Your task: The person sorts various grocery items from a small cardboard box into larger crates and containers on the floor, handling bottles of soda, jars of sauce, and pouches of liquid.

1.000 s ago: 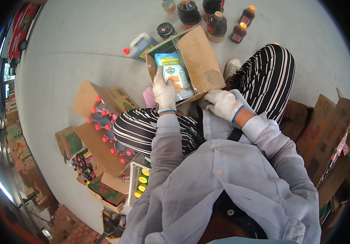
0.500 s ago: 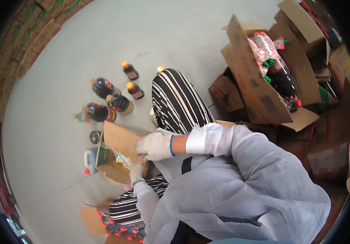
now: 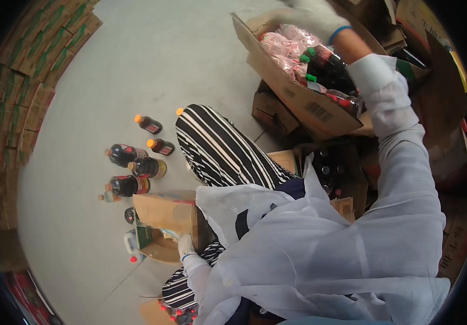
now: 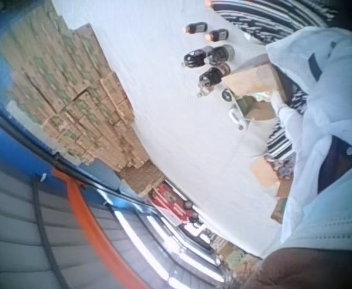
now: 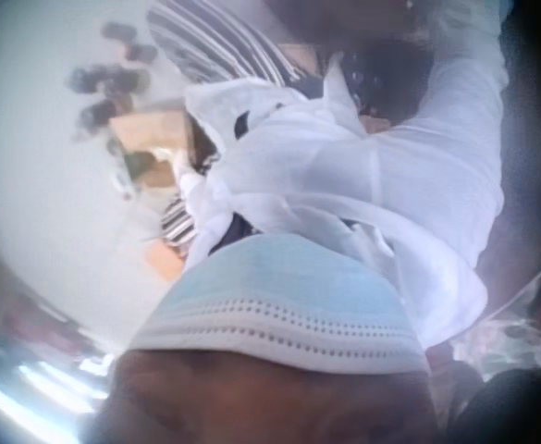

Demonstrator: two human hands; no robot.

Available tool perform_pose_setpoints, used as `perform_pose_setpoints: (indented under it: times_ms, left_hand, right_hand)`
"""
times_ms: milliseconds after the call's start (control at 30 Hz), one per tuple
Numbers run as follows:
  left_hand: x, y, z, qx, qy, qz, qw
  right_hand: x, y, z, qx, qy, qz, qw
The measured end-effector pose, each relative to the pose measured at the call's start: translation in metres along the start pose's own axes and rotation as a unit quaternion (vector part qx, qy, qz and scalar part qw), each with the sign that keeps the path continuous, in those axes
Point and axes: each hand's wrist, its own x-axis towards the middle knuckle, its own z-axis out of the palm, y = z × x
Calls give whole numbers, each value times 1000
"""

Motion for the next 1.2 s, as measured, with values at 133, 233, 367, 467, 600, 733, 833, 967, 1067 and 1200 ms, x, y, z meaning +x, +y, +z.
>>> perform_pose_setpoints:
  times_ms: [133, 233, 367, 467, 600, 733, 833, 967, 1067, 1200]
  left_hand:
    - [2, 7, -2, 45, -14, 11, 999]
    - [-5, 4, -9, 77, -14, 0, 997]
    - [-8, 4, -14, 125, -26, -3, 992]
    - [-9, 6, -15, 155, -34, -2, 987]
    - [-10, 10, -17, 195, -45, 1, 980]
    - [-13, 15, -22, 235, -56, 3, 970]
    - [-13, 18, -25, 261, -66, 6, 963]
    - [-13, 26, -31, 291, -78, 10, 954]
    - [-14, 29, -33, 306, -84, 11, 948]
    - [-14, 35, -35, 322, -92, 13, 942]
  right_hand:
    - [-46, 172, 47, -142, -260, 200, 934]
    - [-99, 183, 79, -51, -294, 286, 911]
    - [-109, 191, 83, 7, -275, 298, 914]
    - [-104, 182, 77, 0, -279, 309, 909]
    - [-113, 181, 81, -46, -245, 312, 917]
    - [-112, 176, 83, -68, -247, 314, 914]
    - [-111, 173, 83, -75, -237, 325, 913]
    - [-112, 173, 86, -89, -219, 331, 913]
    - [-113, 172, 89, -95, -203, 348, 910]
    - [-115, 174, 93, -103, -192, 336, 916]
